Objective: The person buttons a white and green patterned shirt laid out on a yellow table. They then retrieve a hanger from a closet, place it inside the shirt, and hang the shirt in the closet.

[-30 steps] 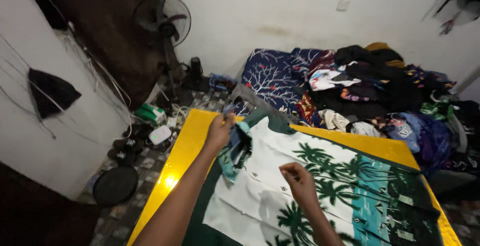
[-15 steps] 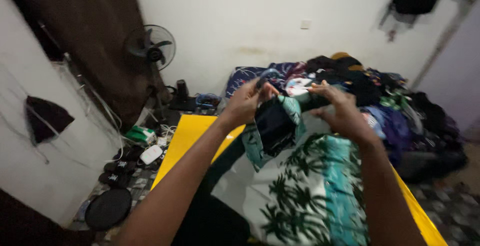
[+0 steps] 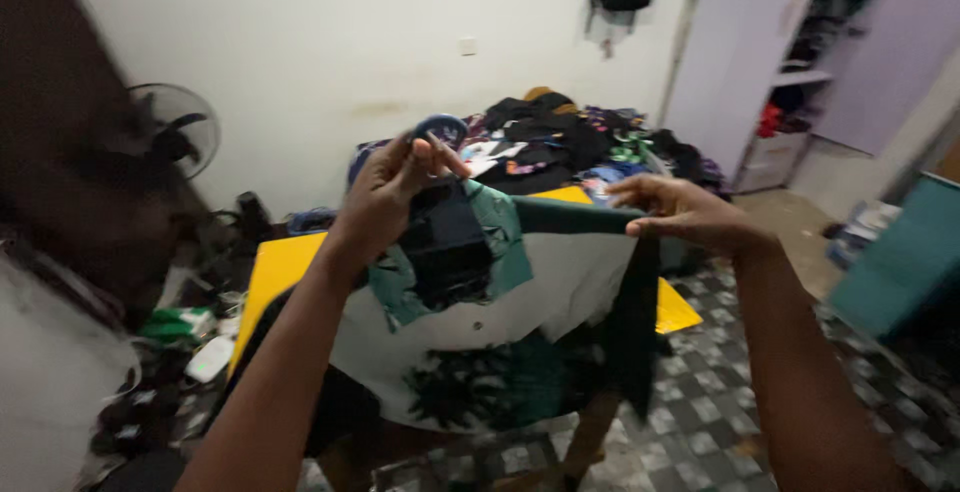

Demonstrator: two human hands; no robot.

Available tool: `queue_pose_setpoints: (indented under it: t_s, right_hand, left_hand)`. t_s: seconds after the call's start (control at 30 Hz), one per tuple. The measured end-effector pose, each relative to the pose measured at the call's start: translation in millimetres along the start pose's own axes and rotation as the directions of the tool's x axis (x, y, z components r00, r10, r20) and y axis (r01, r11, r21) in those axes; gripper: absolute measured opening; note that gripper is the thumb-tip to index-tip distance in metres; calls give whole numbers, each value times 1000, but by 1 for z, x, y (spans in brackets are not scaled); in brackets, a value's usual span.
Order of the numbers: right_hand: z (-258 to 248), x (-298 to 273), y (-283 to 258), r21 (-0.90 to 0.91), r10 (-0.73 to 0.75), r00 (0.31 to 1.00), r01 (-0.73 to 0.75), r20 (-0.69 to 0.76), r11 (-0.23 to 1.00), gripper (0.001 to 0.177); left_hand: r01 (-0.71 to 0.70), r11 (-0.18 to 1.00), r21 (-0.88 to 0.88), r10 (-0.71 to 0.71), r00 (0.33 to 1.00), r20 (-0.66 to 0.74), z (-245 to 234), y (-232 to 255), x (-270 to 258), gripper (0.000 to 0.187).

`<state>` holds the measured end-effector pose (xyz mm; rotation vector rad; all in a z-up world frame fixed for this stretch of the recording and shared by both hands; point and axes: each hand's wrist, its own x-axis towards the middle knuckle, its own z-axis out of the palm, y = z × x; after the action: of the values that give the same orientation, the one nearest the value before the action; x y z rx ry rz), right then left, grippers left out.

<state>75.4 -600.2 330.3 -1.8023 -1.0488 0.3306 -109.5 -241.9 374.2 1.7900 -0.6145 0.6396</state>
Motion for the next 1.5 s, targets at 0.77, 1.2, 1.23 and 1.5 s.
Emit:
queue_pose_setpoints:
  t_s: [0.77,1.2,1.23,1.5]
  right_hand:
    - [-200,-336,95,74,-331,776,435,-537,898,4]
    - [-328,-332,92,-156,-67,748,-49,-660,987,25]
    - [-337,-321,84,-154,-26,771,-94,-637,984,31]
    - [-411,-302,116,-661,-208,870,-166,-448,732,33]
  left_hand:
    - [-158,956,-247,211,956,203,291,-35,169,37]
    - [-288,952,-99,304,879,367,591,-78,257,41]
    - [-297,952,-68,301,881,364,606,-81,263,42]
    - [-231,973,-29,221,880,420,690,-126,294,41]
